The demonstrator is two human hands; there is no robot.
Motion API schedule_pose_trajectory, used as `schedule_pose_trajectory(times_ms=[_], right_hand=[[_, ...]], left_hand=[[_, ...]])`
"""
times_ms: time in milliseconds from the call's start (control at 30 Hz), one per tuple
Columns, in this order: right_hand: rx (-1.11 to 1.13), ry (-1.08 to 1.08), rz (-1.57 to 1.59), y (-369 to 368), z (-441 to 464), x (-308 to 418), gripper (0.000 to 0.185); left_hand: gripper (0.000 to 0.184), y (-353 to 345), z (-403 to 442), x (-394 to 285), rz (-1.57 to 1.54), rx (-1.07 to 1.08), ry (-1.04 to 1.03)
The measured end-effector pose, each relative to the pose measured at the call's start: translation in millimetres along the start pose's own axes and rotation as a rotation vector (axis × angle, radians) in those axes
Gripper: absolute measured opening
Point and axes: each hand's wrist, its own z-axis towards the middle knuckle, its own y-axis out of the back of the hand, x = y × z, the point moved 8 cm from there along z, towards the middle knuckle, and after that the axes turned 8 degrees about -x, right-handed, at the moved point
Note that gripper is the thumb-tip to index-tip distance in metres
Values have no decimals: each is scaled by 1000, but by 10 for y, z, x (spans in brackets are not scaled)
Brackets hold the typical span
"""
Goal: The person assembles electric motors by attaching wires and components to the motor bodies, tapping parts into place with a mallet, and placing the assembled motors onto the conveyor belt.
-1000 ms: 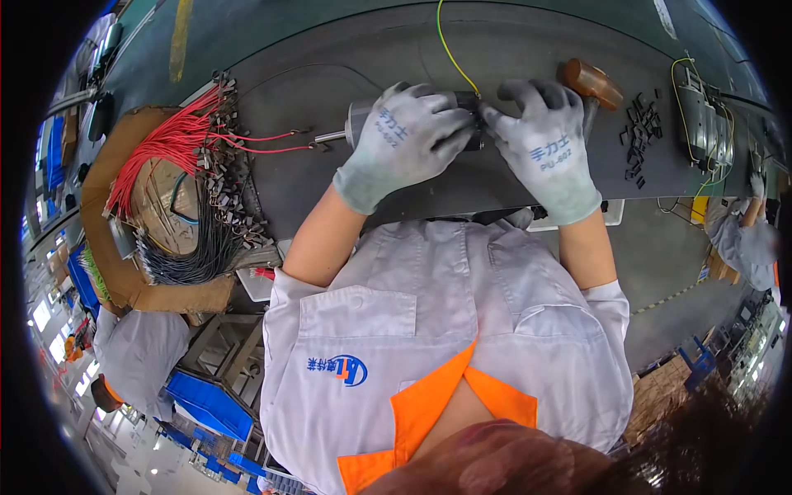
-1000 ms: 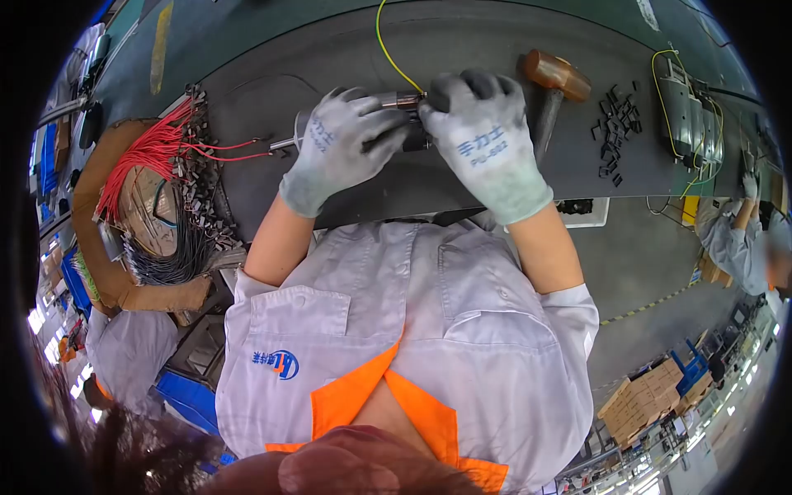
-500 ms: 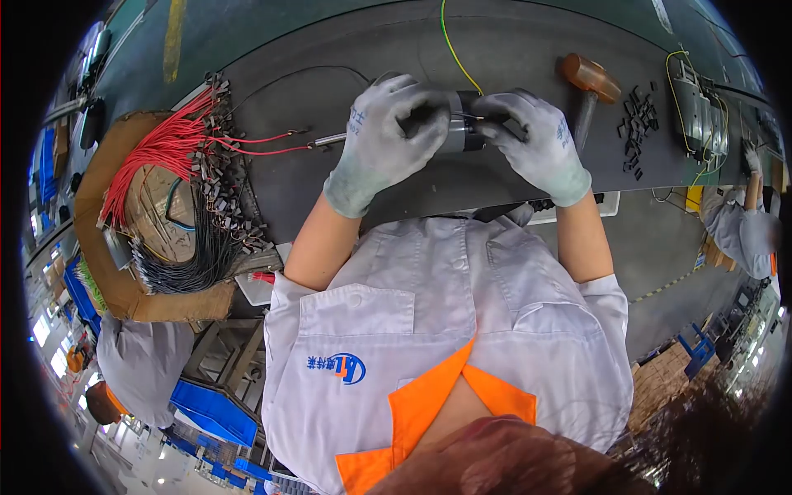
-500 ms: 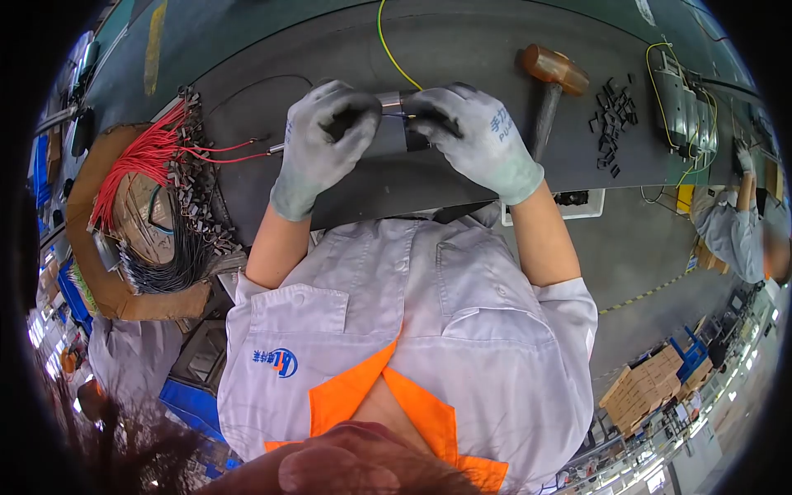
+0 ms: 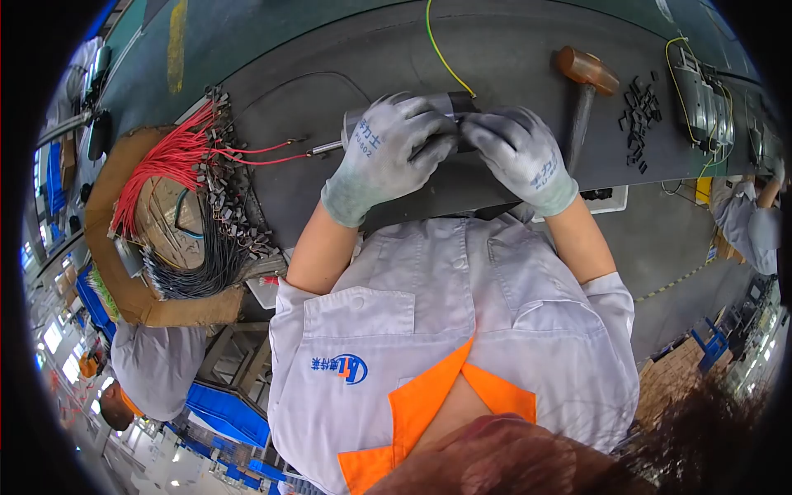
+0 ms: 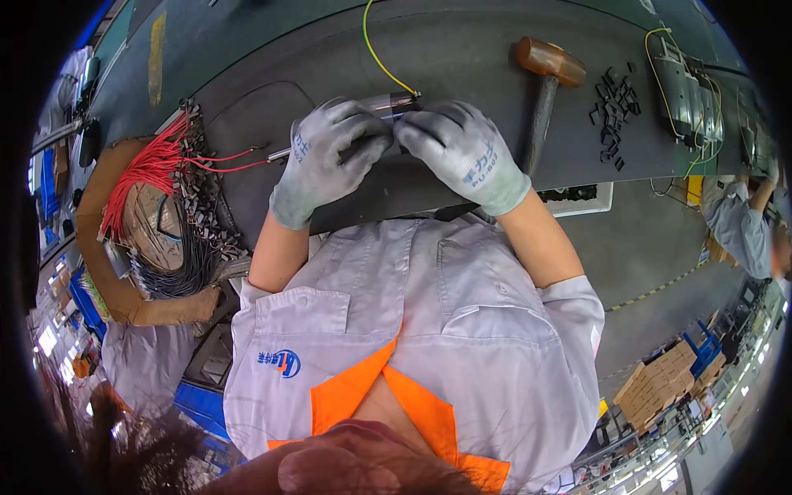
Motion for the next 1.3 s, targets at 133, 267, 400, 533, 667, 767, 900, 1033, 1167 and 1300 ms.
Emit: schedule_pose_trajectory(times_ms=[133,267,400,533,667,767,900,1033,1167,1300], right_hand=[[44,-72,26,-13,34,-61,40],[53,-22,-107,147,123,35,38],[225,-452,144,-257,-268,-292,38],[199,-346,176,-161,-185,-351,38],[-1,-379,52,434,-82,-649,35],[-194,-667,-308,1153,-495,-1665,26],[-299,-783,-612,1757,-1317,-3153,29],[-49,-909,-919,1793,-1726,-3860,42],[-56,-940,-788,1833,-1748,-3996,49],[-255,-842,-409,1597,-1071,-3071,40]], left_hand=[[17,10,2,-12,40,-26,32],[15,-3,32,-17,30,-14,35],[14,-63,24,-45,-62,4,73],[13,-152,75,-227,44,-97,5],[12,-185,94,-199,150,-80,37],[13,-146,58,-163,186,-148,49],[12,-214,46,-104,198,-20,155],[21,-297,161,-55,175,195,334],[39,-272,260,33,120,219,422],[49,-149,424,195,206,267,402]])
